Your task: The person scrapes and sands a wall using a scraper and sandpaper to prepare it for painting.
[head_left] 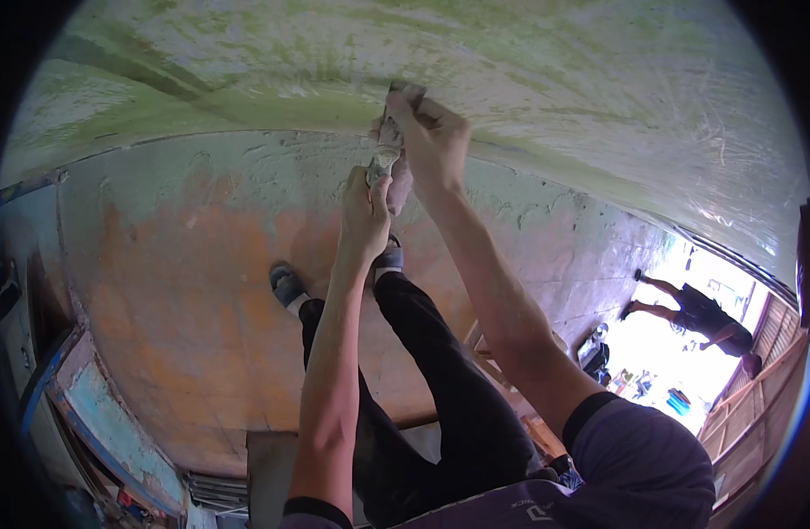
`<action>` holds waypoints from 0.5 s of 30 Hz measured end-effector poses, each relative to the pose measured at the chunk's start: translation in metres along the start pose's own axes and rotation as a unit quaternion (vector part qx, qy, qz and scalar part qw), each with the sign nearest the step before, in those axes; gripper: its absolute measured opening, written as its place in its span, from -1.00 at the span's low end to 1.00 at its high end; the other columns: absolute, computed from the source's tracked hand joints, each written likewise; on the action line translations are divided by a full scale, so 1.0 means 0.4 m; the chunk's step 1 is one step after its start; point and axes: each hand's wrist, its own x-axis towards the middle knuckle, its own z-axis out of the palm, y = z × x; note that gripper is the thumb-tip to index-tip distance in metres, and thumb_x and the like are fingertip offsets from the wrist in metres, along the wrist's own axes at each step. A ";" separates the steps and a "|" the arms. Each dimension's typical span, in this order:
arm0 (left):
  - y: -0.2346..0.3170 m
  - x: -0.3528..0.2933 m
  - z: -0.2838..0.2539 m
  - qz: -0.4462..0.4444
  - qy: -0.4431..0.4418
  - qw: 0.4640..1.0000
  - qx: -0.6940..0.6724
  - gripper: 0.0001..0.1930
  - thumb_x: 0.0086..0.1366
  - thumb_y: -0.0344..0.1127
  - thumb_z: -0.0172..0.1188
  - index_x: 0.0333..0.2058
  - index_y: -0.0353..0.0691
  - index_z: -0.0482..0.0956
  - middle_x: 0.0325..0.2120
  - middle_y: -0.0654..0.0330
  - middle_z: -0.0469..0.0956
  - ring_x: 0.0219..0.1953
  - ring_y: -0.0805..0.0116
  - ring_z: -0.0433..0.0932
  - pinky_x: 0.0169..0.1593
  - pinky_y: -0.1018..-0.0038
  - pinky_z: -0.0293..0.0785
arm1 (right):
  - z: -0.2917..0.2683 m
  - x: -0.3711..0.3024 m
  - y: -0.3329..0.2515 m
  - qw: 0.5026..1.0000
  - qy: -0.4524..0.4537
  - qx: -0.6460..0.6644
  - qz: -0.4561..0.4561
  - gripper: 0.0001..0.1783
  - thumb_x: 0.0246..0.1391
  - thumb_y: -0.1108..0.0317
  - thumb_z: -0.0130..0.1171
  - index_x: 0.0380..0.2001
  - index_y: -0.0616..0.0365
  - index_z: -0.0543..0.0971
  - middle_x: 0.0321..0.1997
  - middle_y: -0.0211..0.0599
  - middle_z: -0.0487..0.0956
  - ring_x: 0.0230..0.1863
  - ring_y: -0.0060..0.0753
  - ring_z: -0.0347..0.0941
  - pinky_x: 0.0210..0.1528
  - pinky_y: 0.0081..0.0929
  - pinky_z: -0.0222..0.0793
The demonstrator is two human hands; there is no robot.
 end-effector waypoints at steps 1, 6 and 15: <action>0.039 0.009 -0.006 0.053 0.027 0.998 0.008 -0.73 0.43 -0.25 -0.08 -0.26 -0.40 0.42 -0.40 -0.10 0.47 -0.36 0.00 0.49 -0.24 0.18 0.39 | -0.004 -0.010 -0.059 0.999 -0.007 0.037 -0.021 -0.77 0.15 0.32 0.29 -0.44 0.31 0.65 -0.55 -0.30 0.62 -0.55 -0.67 0.43 -0.51 -0.63 0.31; -0.071 -0.001 0.002 -0.024 -0.003 0.999 0.029 -0.70 0.44 -0.22 -0.08 -0.20 -0.40 0.45 -0.35 -0.04 0.51 -0.30 0.15 0.52 -0.19 0.27 0.42 | 0.011 -0.007 0.029 0.999 0.014 -0.044 0.027 -0.75 0.14 0.30 0.31 -0.48 0.30 0.64 -0.55 -0.33 0.61 -0.57 -0.65 0.43 -0.53 -0.60 0.31; -0.068 0.004 0.009 -0.003 0.022 0.999 0.023 -0.72 0.40 -0.25 0.01 -0.31 -0.43 0.40 -0.40 -0.20 0.44 -0.33 -0.21 0.46 -0.21 0.09 0.35 | -0.004 0.033 0.102 0.995 0.038 -0.086 -0.028 -0.67 0.05 0.25 0.35 -0.51 0.38 0.62 -0.60 -0.28 0.60 -0.56 -0.61 0.46 -0.47 -0.56 0.39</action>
